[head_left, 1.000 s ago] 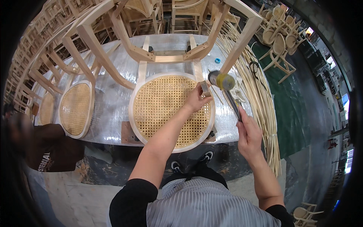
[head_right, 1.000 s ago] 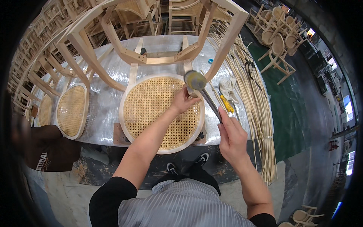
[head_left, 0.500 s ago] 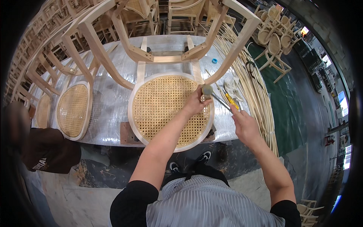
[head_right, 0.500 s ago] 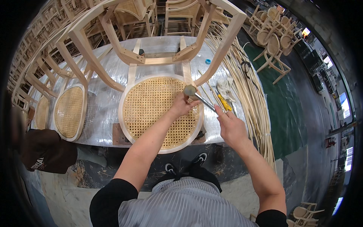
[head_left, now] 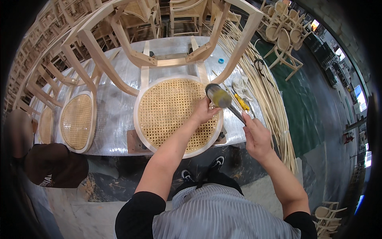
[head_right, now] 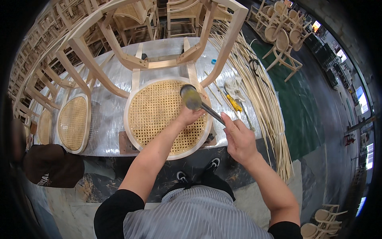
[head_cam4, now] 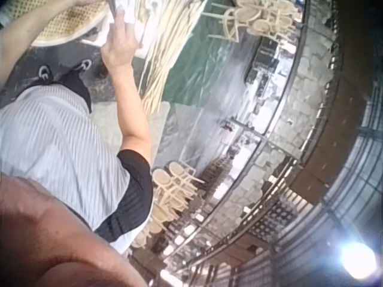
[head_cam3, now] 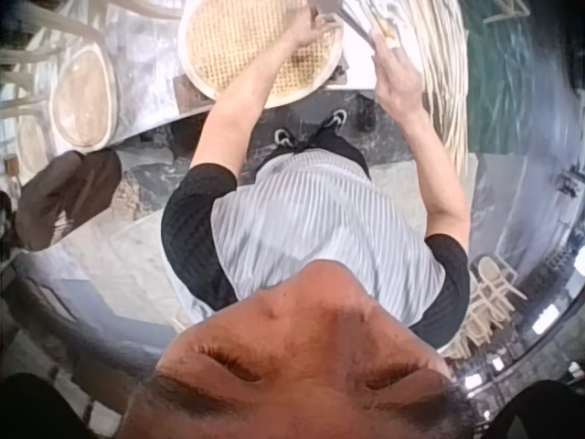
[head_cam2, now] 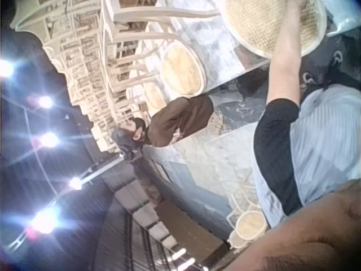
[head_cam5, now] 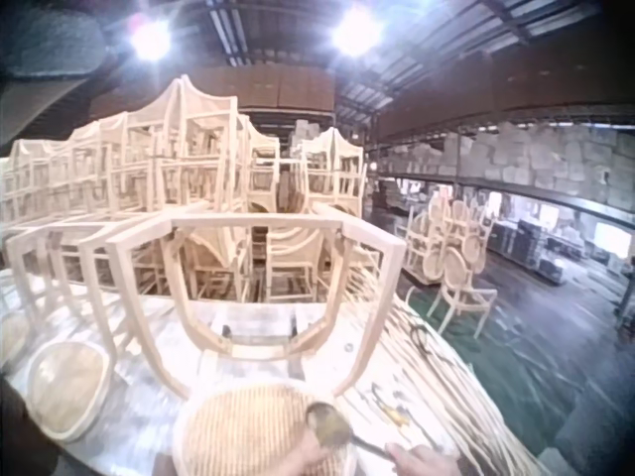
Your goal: The person secures a woven cane seat into a wooden chair frame using a hammer and a wooden block, tapping around the perimeter to seat the cane. They wipe the seat with a cloth, flip the chair upright, then return it to the workbench and continue tapping the cane edges.
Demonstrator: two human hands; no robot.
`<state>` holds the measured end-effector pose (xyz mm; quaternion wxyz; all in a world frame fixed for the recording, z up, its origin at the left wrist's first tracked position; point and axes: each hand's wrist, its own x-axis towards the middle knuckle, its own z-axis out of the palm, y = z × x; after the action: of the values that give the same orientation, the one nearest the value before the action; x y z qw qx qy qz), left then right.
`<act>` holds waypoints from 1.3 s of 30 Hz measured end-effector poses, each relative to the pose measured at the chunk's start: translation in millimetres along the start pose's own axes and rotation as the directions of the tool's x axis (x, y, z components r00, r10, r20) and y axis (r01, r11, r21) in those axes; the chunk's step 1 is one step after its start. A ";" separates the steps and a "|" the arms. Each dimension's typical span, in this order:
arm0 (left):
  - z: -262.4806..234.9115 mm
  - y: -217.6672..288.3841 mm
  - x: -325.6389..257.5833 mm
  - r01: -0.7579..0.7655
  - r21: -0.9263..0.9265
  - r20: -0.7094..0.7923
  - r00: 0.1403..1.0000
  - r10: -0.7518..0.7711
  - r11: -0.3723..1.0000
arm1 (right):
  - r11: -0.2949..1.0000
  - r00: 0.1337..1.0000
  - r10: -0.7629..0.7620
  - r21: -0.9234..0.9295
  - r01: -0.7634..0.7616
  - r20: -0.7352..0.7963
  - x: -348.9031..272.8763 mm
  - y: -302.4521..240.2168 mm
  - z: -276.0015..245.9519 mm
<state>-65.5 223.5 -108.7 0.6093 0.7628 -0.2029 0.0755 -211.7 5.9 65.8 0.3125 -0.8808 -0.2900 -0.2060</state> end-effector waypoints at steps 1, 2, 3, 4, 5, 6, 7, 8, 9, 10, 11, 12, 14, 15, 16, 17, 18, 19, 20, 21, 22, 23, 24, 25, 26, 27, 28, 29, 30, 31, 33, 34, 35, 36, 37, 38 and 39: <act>14.7 10.7 -0.8 0.008 -0.039 0.053 0.999 -0.006 0.999 | 0.992 0.994 0.080 -0.108 -0.071 0.078 -16.2 11.3 -4.0; 29.6 22.1 -2.6 0.019 -0.078 0.106 0.994 -0.010 0.997 | 0.967 0.974 0.171 -0.216 -0.136 0.149 -31.9 22.9 -10.0; 25.1 22.0 -6.1 0.005 -0.049 0.077 0.997 -0.002 0.999 | 0.948 0.953 0.209 -0.286 -0.142 0.218 -23.5 21.1 -8.9; 23.3 22.0 -10.4 -0.006 -0.023 0.051 0.999 0.008 1.000 | 0.957 0.960 0.196 -0.253 -0.143 0.200 -19.4 16.9 -10.0; 21.7 21.0 -11.8 -0.017 0.001 0.029 0.999 0.017 1.000 | 0.964 0.965 0.188 -0.221 -0.146 0.182 -18.0 11.6 -13.2; 13.2 15.4 -15.6 0.023 0.035 0.047 0.999 -0.025 0.999 | 0.973 0.969 0.177 -0.175 -0.147 0.173 -12.7 0.5 -11.4; 2.2 11.8 -13.5 0.052 0.070 0.062 0.996 -0.056 0.996 | 0.990 0.988 0.109 -0.100 -0.098 0.109 -7.9 -6.2 -6.9; -8.2 8.9 -13.1 0.081 0.105 0.074 0.993 -0.089 0.991 | 0.999 0.998 0.043 -0.027 -0.042 0.041 -3.2 -13.4 -2.4; -4.8 9.5 -16.3 0.054 0.079 0.074 0.995 -0.060 0.995 | 1.000 1.000 0.014 0.028 -0.013 -0.024 -6.9 -15.7 -1.1; 6.1 14.6 -17.6 0.018 0.037 0.088 0.996 -0.021 0.999 | 0.995 0.996 0.068 -0.080 -0.063 0.061 -20.8 -5.7 -5.1; 15.8 20.0 -19.5 -0.017 -0.004 0.098 0.995 0.017 1.000 | 0.977 0.981 0.130 -0.187 -0.103 0.140 -34.2 7.3 -9.9; 14.9 21.0 -21.0 0.033 -0.050 0.104 0.994 -0.028 0.998 | 0.957 0.963 0.164 -0.273 -0.102 0.214 -28.8 8.6 -10.9; 13.8 23.5 -24.9 0.131 -0.141 0.123 0.986 -0.114 0.981 | 0.960 0.971 0.180 -0.244 -0.138 0.160 -22.4 7.1 -15.7; 6.2 23.0 -26.1 0.118 -0.102 0.102 0.989 -0.107 0.988 | 0.976 0.983 0.145 -0.180 -0.123 0.114 -13.8 -5.1 -15.4; 4.6 24.1 -28.0 0.105 -0.074 0.101 0.990 -0.097 0.992 | 0.984 0.989 0.131 -0.131 -0.122 0.061 -12.2 -14.2 -15.8; 2.9 25.0 -29.8 0.092 -0.047 0.100 0.991 -0.087 0.995 | 0.993 0.996 0.084 -0.090 -0.082 0.023 -14.1 -14.0 -13.0; 5.5 27.1 -31.2 0.075 -0.027 0.108 0.992 -0.072 0.997 | 0.997 0.999 0.046 -0.060 -0.047 -0.020 -19.1 -13.3 -11.6; 8.8 29.2 -33.5 0.074 -0.022 0.128 0.989 -0.071 0.997 | 0.999 0.998 0.009 -0.032 -0.011 -0.064 -24.7 -11.9 -9.4; 13.2 31.3 -36.7 0.073 -0.018 0.149 0.986 -0.070 0.997 | 0.993 0.997 0.058 -0.109 -0.054 0.042 -33.5 -5.0 -9.0; 21.8 35.8 -35.5 0.058 -0.023 0.173 0.983 -0.053 0.998 | 0.975 0.984 0.116 -0.203 -0.087 0.138 -47.5 8.9 -15.6; 18.1 32.3 -37.7 0.074 -0.041 0.178 0.982 -0.066 0.996 | 0.960 0.960 0.152 -0.268 -0.087 0.234 -43.1 10.1 -14.8; 15.7 29.0 -39.9 0.090 -0.061 0.185 0.980 -0.077 0.994 | 0.950 0.953 0.182 -0.294 -0.106 0.242 -41.5 9.5 -17.0; 0.8 23.3 -37.4 0.097 -0.059 0.159 0.984 -0.087 0.994 | 0.973 0.975 0.107 -0.220 -0.063 0.195 -22.2 1.0 -14.0; 1.8 21.7 -41.8 0.038 -0.176 0.083 0.996 -0.023 0.984 | 0.985 0.984 0.090 -0.157 -0.066 0.151 -18.9 -9.5 -12.3; -4.5 18.4 -46.0 0.108 -0.095 0.118 0.988 -0.096 0.990 | 0.994 0.992 0.074 -0.092 -0.064 0.106 -16.2 -15.6 -9.2; 10.8 30.5 -40.9 0.169 -0.052 0.211 0.965 -0.155 0.984 | 0.991 0.991 0.098 -0.102 -0.089 0.087 -32.1 -10.1 -15.0; 13.3 33.6 -39.2 0.214 0.020 0.261 0.942 -0.211 0.977 | 0.994 0.995 0.078 -0.088 -0.072 0.068 -39.2 -6.1 -15.7; 18.6 37.5 -39.2 0.159 -0.019 0.263 0.954 -0.148 0.987 | 0.996 0.997 0.058 -0.076 -0.054 0.050 -46.7 -2.1 -16.9; 14.7 35.3 -38.7 0.096 -0.045 0.232 0.969 -0.083 0.994 | 0.990 0.989 0.080 -0.128 -0.064 0.122 -45.9 1.1 -16.6; 11.7 33.2 -38.1 0.031 -0.070 0.202 0.979 -0.016 0.997 | 0.980 0.975 0.107 -0.183 -0.072 0.192 -45.6 4.3 -17.3; 0.3 28.2 -36.8 0.144 -0.048 0.267 0.956 -0.126 0.988 | 0.980 0.970 0.106 -0.187 -0.065 0.218 -37.0 1.4 -15.9; 0.2 27.2 -40.6 0.218 -0.040 0.316 0.929 -0.195 0.975 | 0.987 0.978 0.104 -0.141 -0.079 0.180 -33.1 -12.0 -19.0; -1.3 25.8 -44.5 0.237 -0.041 0.329 0.921 -0.211 0.971 | 0.992 0.984 0.103 -0.093 -0.091 0.143 -30.8 -19.2 -19.5; 2.7 28.4 -44.9 0.245 -0.053 0.358 0.910 -0.210 0.968 | 0.994 0.991 0.088 -0.077 -0.080 0.105 -37.8 -18.1 -20.9; 8.2 31.1 -45.0 0.253 -0.065 0.387 0.898 -0.209 0.965 | 0.996 0.995 0.073 -0.062 -0.068 0.068 -46.0 -15.0 -19.9; 16.2 34.3 -45.5 0.228 -0.115 0.401 0.901 -0.164 0.967 | 0.997 0.998 0.058 -0.049 -0.056 0.030 -53.2 -12.7 -18.9; 6.8 25.5 -48.2 0.182 -0.141 0.364 0.924 -0.120 0.973 | 0.994 0.992 0.070 -0.090 -0.061 0.101 -49.1 -10.7 -15.3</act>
<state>-120.3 223.0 -104.9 0.6305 0.7218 -0.2553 -0.1277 -258.0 -16.3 54.7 0.2652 -0.9120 -0.2676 -0.1621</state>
